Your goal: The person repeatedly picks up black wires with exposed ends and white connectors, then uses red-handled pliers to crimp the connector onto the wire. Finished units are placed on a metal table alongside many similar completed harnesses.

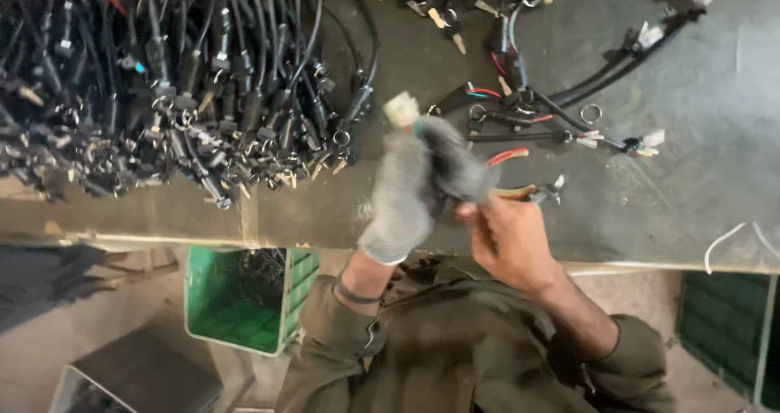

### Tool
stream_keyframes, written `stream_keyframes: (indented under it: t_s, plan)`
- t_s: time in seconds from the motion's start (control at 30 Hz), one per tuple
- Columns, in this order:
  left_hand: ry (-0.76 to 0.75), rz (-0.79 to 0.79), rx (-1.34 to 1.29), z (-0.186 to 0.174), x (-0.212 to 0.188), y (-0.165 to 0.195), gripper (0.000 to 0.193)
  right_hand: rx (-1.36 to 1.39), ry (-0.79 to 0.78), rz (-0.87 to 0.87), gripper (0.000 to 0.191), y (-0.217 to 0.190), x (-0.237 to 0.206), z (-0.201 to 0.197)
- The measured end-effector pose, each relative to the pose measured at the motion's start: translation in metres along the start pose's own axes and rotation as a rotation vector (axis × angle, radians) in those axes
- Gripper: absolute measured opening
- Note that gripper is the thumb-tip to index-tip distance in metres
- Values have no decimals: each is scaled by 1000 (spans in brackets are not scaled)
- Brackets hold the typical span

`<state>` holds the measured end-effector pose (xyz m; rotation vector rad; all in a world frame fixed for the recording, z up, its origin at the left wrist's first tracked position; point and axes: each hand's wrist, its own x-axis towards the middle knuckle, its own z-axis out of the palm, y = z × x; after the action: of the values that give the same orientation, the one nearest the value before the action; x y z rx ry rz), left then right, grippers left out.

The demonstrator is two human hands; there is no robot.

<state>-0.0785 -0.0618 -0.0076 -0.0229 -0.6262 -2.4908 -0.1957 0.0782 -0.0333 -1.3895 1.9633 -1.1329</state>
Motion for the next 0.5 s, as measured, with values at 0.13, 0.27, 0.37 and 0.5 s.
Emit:
stream_keyframes:
  t_s: [0.13, 0.27, 0.37, 0.5]
  plan:
    - [-19, 40, 888, 11, 4, 0, 32, 58, -49, 148, 14, -2, 12, -30]
    - [153, 86, 1052, 29, 2, 1, 33, -354, 222, -335, 24, -20, 27, -59]
    - [148, 154, 1089, 47, -9, -22, 29, -8, 273, -256, 32, -57, 29, -68]
    - [-62, 380, 1292, 54, -21, -60, 22, 1141, 197, -221, 32, -84, 44, -83]
